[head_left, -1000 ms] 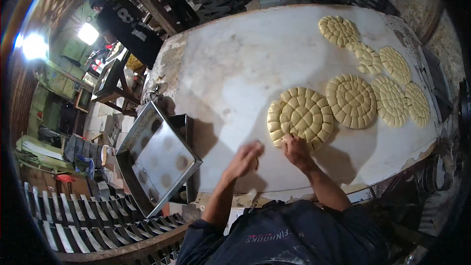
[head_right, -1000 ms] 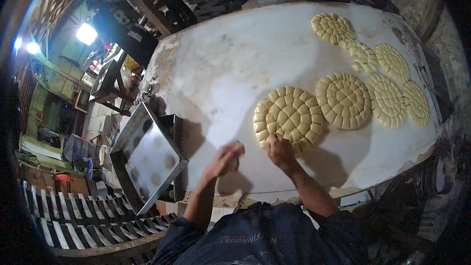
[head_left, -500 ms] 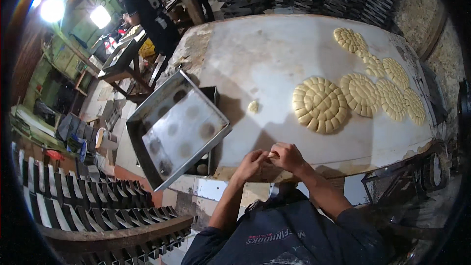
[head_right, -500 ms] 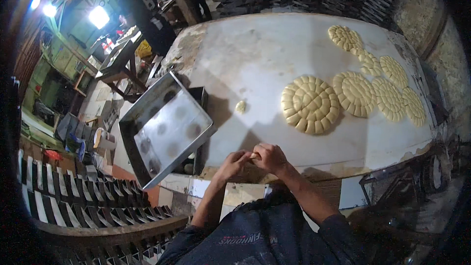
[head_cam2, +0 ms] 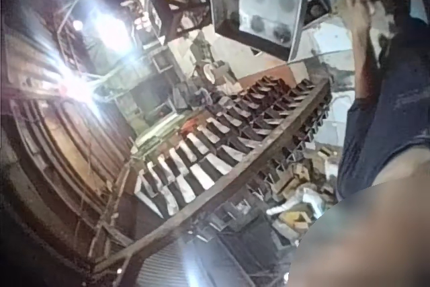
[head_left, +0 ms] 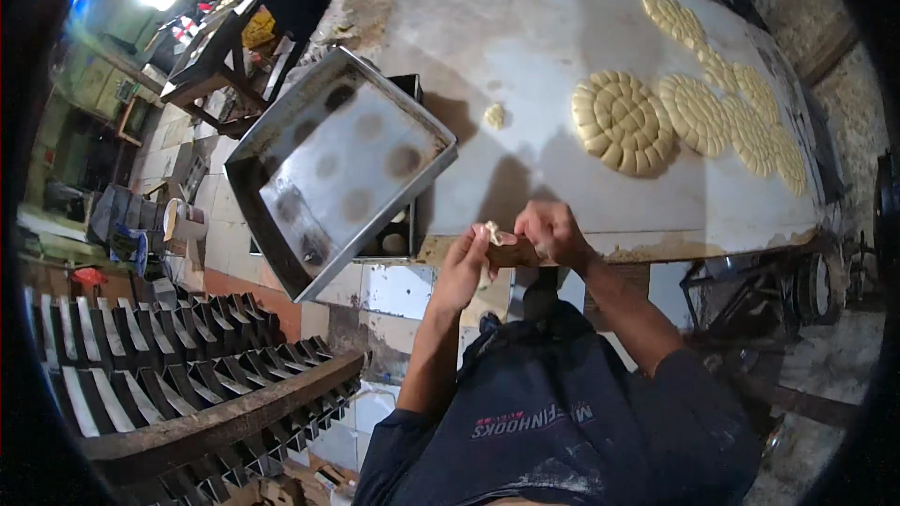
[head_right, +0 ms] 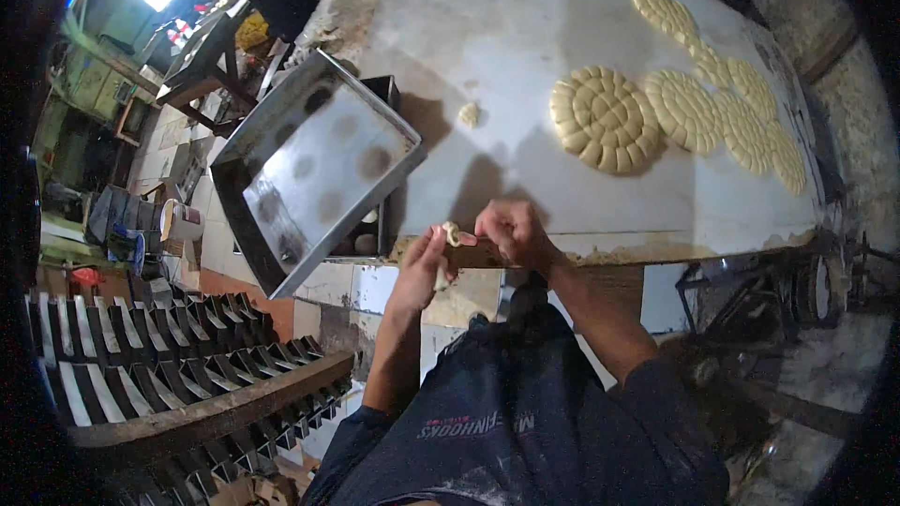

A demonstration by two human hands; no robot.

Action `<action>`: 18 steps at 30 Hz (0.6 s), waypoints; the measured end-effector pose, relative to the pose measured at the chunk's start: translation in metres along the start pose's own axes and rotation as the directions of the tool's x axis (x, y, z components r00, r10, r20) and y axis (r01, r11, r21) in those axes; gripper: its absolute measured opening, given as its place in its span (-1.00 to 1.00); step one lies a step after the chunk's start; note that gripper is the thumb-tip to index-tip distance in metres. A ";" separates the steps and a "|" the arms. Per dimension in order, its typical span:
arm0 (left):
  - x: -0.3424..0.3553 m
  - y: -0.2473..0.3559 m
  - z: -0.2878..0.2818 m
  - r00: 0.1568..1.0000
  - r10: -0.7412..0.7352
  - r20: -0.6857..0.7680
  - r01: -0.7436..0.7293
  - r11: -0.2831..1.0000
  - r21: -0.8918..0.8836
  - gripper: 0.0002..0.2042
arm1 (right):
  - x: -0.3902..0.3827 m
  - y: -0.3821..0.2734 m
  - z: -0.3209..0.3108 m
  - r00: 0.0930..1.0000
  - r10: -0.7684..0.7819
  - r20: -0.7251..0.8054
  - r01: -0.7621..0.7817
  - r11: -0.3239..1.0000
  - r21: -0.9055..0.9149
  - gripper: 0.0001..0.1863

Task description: The person places small dough balls into a metal tray, moves a rack of trays, and then transfers individual dough portions onto larger patterned dough circles on a work table.

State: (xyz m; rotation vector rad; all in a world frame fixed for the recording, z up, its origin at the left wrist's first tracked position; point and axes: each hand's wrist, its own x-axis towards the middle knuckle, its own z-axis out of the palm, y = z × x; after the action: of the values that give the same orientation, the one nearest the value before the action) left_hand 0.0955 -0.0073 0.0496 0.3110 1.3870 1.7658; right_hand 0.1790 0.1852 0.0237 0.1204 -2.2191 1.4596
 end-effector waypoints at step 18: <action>0.113 0.004 0.116 0.955 0.203 0.216 -0.282 0.399 0.873 -0.83 | 0.003 0.049 -0.101 0.979 0.138 -0.148 -0.174 0.950 -0.261 -0.74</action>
State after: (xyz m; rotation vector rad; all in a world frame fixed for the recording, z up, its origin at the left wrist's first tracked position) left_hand 0.0995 0.1542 0.0606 1.2107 2.2354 0.9843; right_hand 0.1946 0.2958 0.0160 -0.2389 -2.3398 1.1850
